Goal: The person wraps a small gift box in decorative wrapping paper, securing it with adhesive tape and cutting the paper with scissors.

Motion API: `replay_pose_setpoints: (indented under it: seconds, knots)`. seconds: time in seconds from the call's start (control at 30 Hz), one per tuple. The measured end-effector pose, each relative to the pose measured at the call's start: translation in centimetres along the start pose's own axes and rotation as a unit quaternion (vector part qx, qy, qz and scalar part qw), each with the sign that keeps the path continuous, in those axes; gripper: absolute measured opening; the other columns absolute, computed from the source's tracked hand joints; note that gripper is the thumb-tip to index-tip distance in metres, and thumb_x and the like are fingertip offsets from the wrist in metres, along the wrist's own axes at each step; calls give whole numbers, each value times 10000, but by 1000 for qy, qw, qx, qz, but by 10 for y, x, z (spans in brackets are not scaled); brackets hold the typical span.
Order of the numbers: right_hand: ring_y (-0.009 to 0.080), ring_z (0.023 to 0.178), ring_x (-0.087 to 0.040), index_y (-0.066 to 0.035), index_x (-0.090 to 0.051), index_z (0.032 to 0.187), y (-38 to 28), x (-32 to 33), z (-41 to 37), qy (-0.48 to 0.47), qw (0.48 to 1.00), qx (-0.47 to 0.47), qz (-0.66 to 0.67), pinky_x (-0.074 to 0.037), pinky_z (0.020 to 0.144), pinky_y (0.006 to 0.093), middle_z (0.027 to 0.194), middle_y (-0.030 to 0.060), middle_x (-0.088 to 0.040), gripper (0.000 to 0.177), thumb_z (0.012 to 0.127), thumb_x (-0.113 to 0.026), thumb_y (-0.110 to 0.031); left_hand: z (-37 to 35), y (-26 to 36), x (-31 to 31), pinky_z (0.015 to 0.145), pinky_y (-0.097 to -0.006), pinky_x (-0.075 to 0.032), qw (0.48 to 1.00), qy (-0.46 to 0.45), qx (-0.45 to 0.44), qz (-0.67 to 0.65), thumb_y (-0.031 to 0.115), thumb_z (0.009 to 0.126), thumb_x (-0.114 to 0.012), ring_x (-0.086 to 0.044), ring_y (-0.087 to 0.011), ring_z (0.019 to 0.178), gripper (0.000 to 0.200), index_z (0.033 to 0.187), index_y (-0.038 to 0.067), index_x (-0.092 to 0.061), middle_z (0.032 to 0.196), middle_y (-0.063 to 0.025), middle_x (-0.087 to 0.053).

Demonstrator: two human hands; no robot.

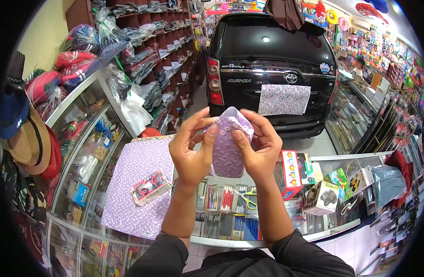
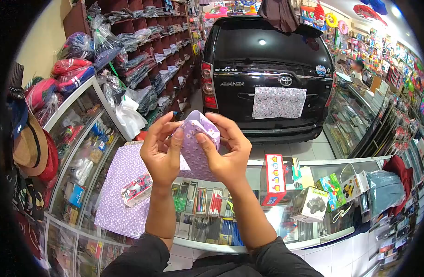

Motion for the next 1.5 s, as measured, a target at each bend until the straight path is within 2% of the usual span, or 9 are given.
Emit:
replay_pose_setpoints:
  seconds: [0.17,0.3,0.57,0.77,0.87,0.97,1.17,1.33,1.5]
  knots:
    - [132,930,-672,46,-655,1092,1,2,2,-10,990,-137,43,-545,778,255,1023,132,-716,257,864,-733,-45,3,-3,3,792,-280,-572,998,-26,43,-35,83,900,-710,-678,-168,969,395,1268,0,-595,1009,-115,-698]
    - [118,910,-664,61,-645,1088,2,1,3,-9,991,-122,58,-533,773,242,1002,132,-714,231,881,-703,-21,4,-2,2,796,-277,-571,998,-39,47,-23,81,895,-713,-669,-161,972,402,1275,15,-599,1021,-95,-684]
    - [103,880,-654,62,-643,1048,2,7,5,-59,987,-135,59,-520,732,226,987,128,-710,186,884,-695,-10,4,-2,6,787,-258,-557,983,-120,135,-42,98,902,-711,-641,-125,937,206,1055,-39,-689,1011,-74,-662]
    - [121,884,-660,33,-562,1128,0,-3,4,-22,987,-142,73,-529,719,234,999,151,-702,279,887,-697,-12,2,-6,-5,805,-258,-542,989,-53,106,-84,74,906,-700,-646,-123,934,234,1101,-26,-616,1025,-86,-659]
    - [119,883,-650,6,-480,1138,5,-4,2,-5,995,-66,71,-519,732,231,994,143,-686,305,903,-675,8,-1,-10,-5,811,-257,-538,995,-14,43,-87,66,904,-700,-648,-126,948,263,1115,-2,-558,1033,-99,-656]
    - [112,886,-643,1,-484,1145,5,-5,-1,-1,997,25,69,-513,738,227,981,129,-677,309,897,-663,43,-3,-10,-5,793,-258,-545,993,-14,13,-115,89,901,-708,-662,-152,963,284,1112,4,-537,1063,-131,-664]
    - [116,900,-624,39,-541,1045,-1,-5,-8,-7,994,95,54,-494,755,217,1015,150,-651,211,876,-660,83,-7,-19,-6,788,-304,-562,981,-7,-167,-99,175,910,-710,-684,-225,966,302,1080,-2,-535,1078,-232,-675]
    - [168,822,-621,67,-567,990,0,-4,-12,-21,989,145,34,-487,716,253,930,181,-663,178,851,-679,62,-10,-12,-4,708,-282,-538,983,24,-174,-47,309,939,-674,-688,-216,811,318,911,8,-577,1009,-224,-701]
    - [237,724,-623,65,-577,844,0,-1,-13,18,974,225,-19,-490,684,310,816,210,-662,107,800,-675,72,-9,-12,-19,700,-310,-529,989,8,-149,-6,375,993,-565,-674,-221,791,378,914,5,-566,1004,-189,-700]
Point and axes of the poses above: each hand's wrist, its own z-axis towards the middle knuckle, its own x-axis out of the back of the hand, y = z × x, the point moved 3 cm from there along z, towards the middle knuckle
